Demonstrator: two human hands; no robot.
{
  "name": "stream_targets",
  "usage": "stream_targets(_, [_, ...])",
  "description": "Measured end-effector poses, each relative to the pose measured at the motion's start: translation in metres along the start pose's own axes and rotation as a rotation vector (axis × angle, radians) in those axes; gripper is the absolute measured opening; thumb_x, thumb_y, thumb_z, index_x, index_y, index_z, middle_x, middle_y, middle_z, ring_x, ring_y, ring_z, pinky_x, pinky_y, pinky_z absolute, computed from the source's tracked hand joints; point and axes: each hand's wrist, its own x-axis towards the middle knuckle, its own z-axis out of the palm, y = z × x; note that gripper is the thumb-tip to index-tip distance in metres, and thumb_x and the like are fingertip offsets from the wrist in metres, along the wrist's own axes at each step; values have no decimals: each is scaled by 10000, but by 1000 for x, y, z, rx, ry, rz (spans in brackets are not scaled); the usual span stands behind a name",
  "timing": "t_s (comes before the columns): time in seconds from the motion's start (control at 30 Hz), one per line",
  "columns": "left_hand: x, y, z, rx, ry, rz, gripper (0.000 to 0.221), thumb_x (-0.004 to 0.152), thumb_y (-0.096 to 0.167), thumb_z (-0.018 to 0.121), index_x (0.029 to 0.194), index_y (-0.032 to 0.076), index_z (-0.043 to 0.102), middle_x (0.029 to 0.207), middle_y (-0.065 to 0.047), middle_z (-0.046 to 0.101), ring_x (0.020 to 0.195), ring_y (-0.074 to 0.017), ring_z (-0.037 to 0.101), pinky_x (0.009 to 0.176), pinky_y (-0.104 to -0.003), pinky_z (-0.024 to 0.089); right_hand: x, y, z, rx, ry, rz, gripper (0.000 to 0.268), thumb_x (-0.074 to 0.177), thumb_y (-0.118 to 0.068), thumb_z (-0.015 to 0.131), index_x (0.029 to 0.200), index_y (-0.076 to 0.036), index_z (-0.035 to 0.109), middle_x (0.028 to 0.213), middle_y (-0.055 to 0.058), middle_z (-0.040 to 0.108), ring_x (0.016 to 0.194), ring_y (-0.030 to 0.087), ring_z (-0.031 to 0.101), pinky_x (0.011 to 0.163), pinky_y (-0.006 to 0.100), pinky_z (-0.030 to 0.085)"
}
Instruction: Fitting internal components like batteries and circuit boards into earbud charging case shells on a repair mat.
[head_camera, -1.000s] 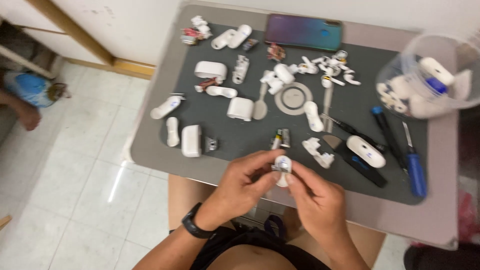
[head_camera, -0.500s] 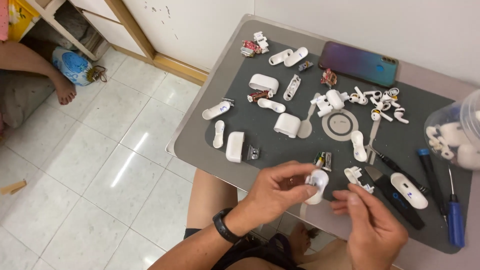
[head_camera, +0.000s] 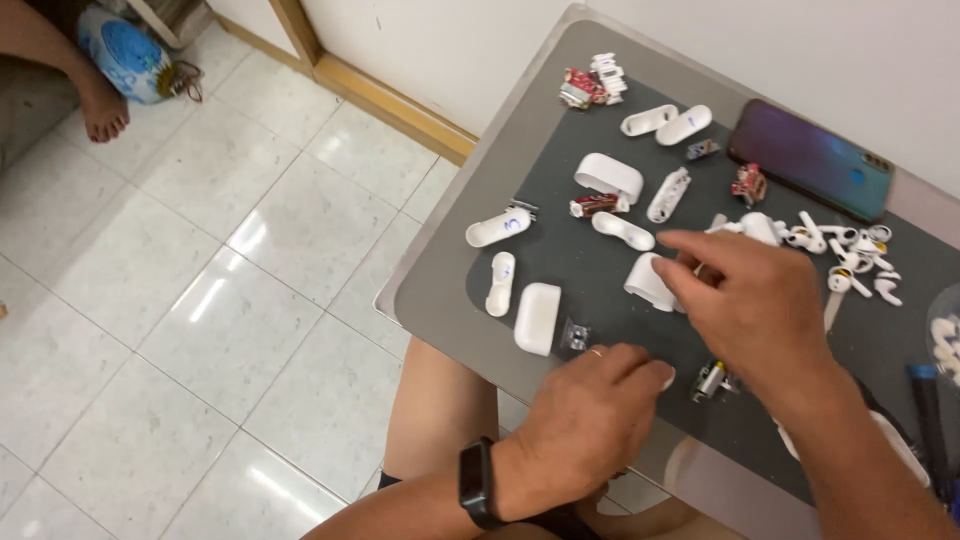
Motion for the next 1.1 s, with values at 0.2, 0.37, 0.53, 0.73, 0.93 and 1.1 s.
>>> stream_targets(0.2, [6, -2, -3, 138, 59, 30, 187, 923, -60, 589, 1059, 32, 678, 833, -110, 522, 639, -313, 500, 607, -430, 436, 36, -11, 14, -221, -226, 30, 220, 865, -308, 770, 1072, -255, 824, 988, -52, 797, 887, 208, 733, 687, 390, 515])
stream_targets(0.37, [7, -3, -4, 116, -14, -22, 168, 954, 154, 724, 1040, 63, 612, 859, -120, 566, 665, -327, 542, 594, -459, 420, 41, -63, 14, 10, -189, -176, 217, 866, -175, 798, 1077, -124, 813, 929, 19, 799, 684, 155, 704, 595, 330, 535])
stream_targets(0.53, [-5, -15, 10, 47, -72, 108, 272, 868, -87, 649, 1132, -20, 650, 1034, -210, 637, 880, -399, 588, 679, -491, 454, 65, -120, 32, -264, -596, 226, 388, 899, -484, 635, 610, -229, 680, 565, 52, 604, 643, 278, 539, 650, 402, 432])
stream_targets(0.73, [-12, -19, 16, 56, -77, 127, 103, 815, -114, 684, 869, -35, 646, 854, -218, 630, 796, -397, 593, 634, -490, 455, 71, -135, 48, -197, -720, 373, 297, 843, -287, 540, 613, -214, 713, 631, -16, 700, 672, 221, 563, 626, 396, 436])
stream_targets(0.93, [-3, -10, 1, 61, -46, 130, 142, 882, -40, 656, 1015, 5, 635, 924, -175, 590, 671, -363, 506, 536, -465, 373, 67, -133, 19, 52, -507, 477, 267, 868, -337, 707, 680, -163, 783, 579, -32, 654, 620, 108, 549, 673, 304, 433])
stream_targets(1.1, [-8, -17, 21, 125, -135, 45, 86, 958, 94, 566, 983, 58, 640, 922, -158, 627, 787, -359, 569, 656, -480, 433, 68, -146, 40, -130, -659, 350, 371, 834, -391, 629, 532, -189, 554, 581, 22, 533, 668, 213, 495, 612, 385, 382])
